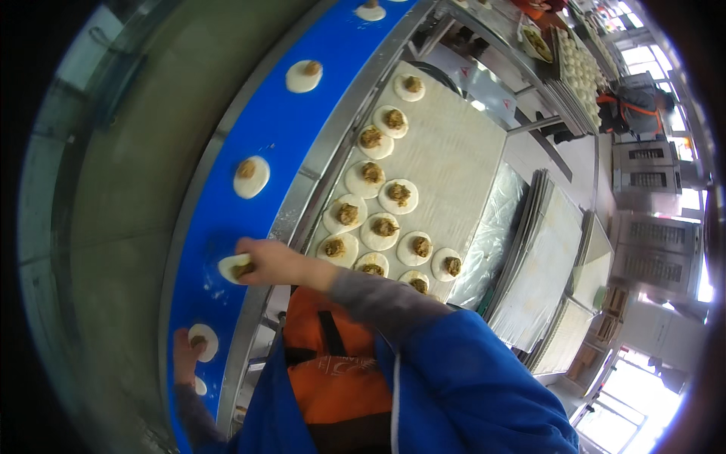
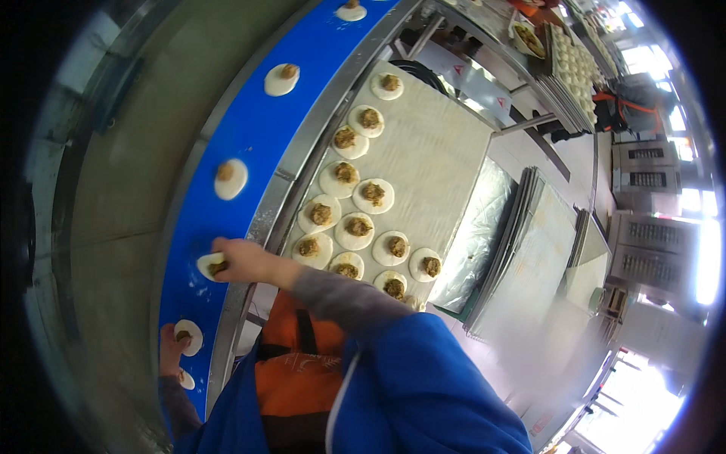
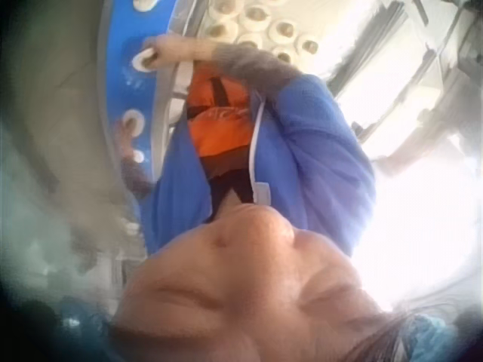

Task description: The person places filling onto round dough pieces moving on a blue conveyor belt, then folds and pleats each piece into a bun and places it on a metal tray. The process repeats continuously as the person works along the line.

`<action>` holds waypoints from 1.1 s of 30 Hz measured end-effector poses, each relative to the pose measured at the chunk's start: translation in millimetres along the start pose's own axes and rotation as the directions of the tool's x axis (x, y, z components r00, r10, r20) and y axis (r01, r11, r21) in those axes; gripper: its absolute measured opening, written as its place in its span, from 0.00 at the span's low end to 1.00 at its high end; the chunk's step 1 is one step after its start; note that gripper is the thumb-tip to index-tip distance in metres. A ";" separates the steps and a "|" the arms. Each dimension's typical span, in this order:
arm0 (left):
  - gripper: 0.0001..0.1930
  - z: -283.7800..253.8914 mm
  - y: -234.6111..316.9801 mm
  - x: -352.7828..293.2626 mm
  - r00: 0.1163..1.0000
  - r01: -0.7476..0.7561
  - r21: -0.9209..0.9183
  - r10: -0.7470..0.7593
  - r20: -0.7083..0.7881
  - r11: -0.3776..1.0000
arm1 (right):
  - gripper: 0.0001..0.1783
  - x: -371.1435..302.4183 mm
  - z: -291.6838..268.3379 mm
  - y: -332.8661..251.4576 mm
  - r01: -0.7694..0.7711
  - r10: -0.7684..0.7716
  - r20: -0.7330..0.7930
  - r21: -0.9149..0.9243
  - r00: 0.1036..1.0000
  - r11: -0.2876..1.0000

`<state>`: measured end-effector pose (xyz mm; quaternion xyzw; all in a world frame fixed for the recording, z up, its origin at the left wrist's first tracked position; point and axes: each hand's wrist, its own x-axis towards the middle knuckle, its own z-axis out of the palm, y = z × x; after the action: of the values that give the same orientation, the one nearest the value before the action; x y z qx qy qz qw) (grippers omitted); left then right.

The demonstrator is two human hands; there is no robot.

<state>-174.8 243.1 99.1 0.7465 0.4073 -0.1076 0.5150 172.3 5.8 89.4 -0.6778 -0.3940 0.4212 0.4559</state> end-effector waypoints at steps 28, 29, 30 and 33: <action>0.26 536.5 370.7 59.7 0.489 -0.827 0.122 0.597 0.635 0.548 | 0.14 -361.0 -196.2 156.6 -0.558 0.652 -0.654 0.398 0.384 0.728; 0.26 525.1 372.1 56.0 0.461 -0.867 0.161 0.641 0.614 0.471 | 0.15 -357.8 -199.0 158.9 -0.699 0.353 -0.787 -0.135 0.507 0.702; 0.26 507.1 369.5 55.9 0.427 -0.892 0.125 0.721 0.545 0.434 | 0.16 -358.7 -203.0 155.7 -0.703 0.343 -0.761 -0.202 0.551 0.682; 0.22 427.1 356.3 90.2 0.305 -0.918 -0.158 0.903 0.303 0.363 | 0.18 -340.1 -217.7 135.7 -0.808 0.233 -0.866 -0.273 0.442 0.522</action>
<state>250.1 -127.0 98.8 0.8254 -0.1831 0.0662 0.5299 281.4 -405.9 82.4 -0.9886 -0.0395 0.0639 0.1303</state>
